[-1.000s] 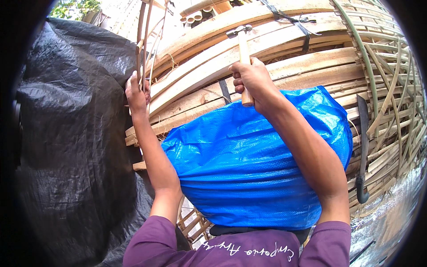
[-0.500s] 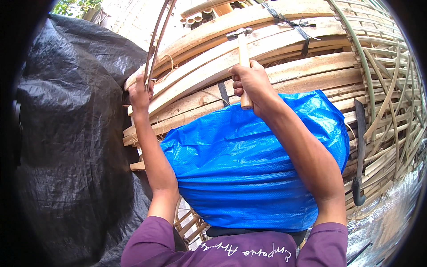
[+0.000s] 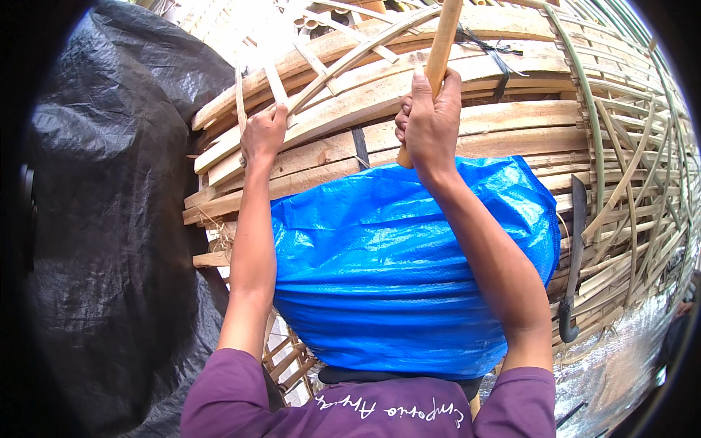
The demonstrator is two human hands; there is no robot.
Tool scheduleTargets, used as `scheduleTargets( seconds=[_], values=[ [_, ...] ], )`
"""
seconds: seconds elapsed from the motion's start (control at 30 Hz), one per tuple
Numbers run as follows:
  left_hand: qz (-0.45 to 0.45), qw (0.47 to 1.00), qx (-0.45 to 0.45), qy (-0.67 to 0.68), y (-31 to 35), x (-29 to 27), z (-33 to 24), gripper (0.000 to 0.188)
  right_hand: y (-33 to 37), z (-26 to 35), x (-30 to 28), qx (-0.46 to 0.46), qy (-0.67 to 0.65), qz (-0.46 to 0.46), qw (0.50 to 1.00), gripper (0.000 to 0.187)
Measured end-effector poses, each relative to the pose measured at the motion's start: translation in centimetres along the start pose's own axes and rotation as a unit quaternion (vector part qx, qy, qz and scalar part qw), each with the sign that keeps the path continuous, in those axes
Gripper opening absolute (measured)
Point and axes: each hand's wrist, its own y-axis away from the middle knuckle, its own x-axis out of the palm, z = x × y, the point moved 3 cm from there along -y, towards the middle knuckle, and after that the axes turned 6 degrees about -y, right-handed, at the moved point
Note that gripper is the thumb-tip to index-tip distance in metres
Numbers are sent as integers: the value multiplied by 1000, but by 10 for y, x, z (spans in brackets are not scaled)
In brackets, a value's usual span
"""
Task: The person constructs a bamboo frame by positioning bamboo strips, hammering nails into the joints with a hammer, and lifting the assembled frame.
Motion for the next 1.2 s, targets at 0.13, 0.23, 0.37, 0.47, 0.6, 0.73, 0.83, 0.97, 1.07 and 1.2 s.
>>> scheduleTargets(
  seconds=[0.13,0.23,0.37,0.47,0.6,0.73,0.83,0.97,1.07,1.2],
  values=[
    [-45,999,0,29,-9,19,-5,51,-6,-14,-6,5,168,81,982,24],
    [-22,999,-13,42,-12,27,-13,50,-7,-36,-13,-15,361,82,929,33],
    [-36,998,-18,43,-10,37,-22,49,-15,-40,-16,-43,449,114,885,32],
    [-76,994,-9,76,-9,35,-23,45,-12,-40,-15,-39,491,136,860,31],
    [-28,996,-34,76,-13,38,-21,42,-9,-44,-15,-76,521,168,833,31],
    [10,997,-38,61,-14,35,-22,49,-11,-48,-15,-89,566,193,797,30],
    [13,998,-23,51,-15,39,-22,54,-14,-48,-14,-109,574,192,788,29],
    [41,997,-32,54,-19,44,-15,59,-10,-30,5,-140,530,192,814,26],
    [27,998,-18,58,-18,46,-16,61,-6,-16,15,-161,500,189,829,21],
    [33,998,-16,43,-18,44,-20,62,-12,-43,-7,-158,579,190,777,17]
  ],
)
